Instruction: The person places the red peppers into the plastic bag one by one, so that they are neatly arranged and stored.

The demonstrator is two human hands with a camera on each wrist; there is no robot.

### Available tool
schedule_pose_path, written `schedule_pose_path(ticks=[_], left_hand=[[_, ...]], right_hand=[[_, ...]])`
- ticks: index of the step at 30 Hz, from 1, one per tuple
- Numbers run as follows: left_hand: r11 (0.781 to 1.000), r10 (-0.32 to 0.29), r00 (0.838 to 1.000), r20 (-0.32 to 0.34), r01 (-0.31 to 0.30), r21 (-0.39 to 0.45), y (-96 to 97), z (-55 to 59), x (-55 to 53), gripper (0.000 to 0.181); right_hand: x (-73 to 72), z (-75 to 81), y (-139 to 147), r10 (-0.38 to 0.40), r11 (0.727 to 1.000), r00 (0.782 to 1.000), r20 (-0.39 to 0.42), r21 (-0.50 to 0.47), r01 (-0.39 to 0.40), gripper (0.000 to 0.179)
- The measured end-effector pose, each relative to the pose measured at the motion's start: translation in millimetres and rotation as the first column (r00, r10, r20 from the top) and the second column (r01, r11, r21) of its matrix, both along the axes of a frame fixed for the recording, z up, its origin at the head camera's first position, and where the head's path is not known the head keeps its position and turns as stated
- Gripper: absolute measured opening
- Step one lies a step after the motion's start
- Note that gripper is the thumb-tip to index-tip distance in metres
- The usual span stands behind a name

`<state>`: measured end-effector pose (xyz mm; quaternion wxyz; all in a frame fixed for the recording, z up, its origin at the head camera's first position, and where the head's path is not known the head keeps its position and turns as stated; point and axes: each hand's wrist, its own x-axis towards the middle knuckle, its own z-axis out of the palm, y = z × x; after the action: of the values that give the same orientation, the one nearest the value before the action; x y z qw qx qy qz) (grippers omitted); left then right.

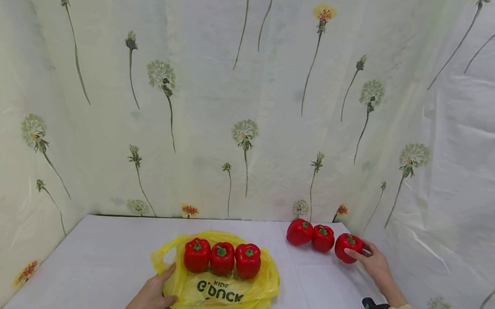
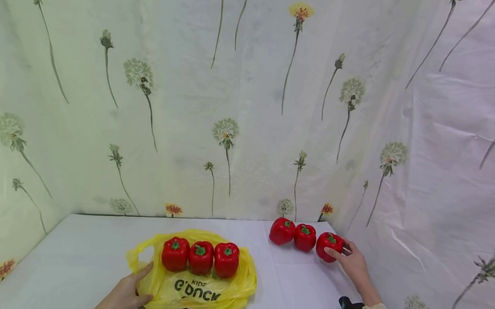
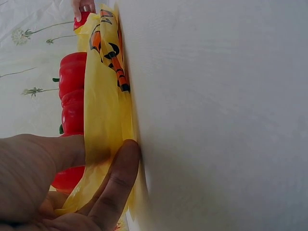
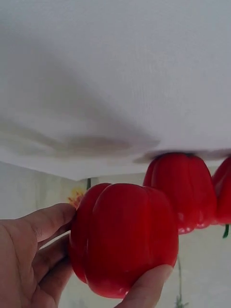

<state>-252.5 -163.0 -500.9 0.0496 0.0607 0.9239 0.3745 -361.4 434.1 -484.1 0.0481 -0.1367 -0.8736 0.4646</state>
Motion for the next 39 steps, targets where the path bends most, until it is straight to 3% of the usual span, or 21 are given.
schedule_pose_path(ticks=[14, 24, 30, 39], left_hand=[[1.0, 0.01, 1.0, 0.008, -0.01, 0.012, -0.1, 0.7, -0.3, 0.085], [1.0, 0.009, 1.0, 0.014, -0.009, -0.003, 0.8, -1.0, -1.0, 0.084], [1.0, 0.001, 1.0, -0.005, -0.001, -0.001, 0.1, -0.2, -0.1, 0.084], [1.0, 0.02, 1.0, 0.022, -0.02, -0.011, 1.0, 0.2, -0.5, 0.084]], right_hand=[[8.5, 22.7, -17, 0.054, 0.998, 0.998, -0.014, 0.041, -0.053, 0.119], [13.2, 26.9, -28, 0.087, 0.995, 0.996, -0.024, 0.05, -0.085, 0.115], [15.9, 32.1, -45, 0.114, 0.992, 0.993, -0.031, 0.06, -0.112, 0.113], [20.3, 40.4, -69, 0.167, 0.985, 0.984, -0.055, 0.049, -0.164, 0.108]])
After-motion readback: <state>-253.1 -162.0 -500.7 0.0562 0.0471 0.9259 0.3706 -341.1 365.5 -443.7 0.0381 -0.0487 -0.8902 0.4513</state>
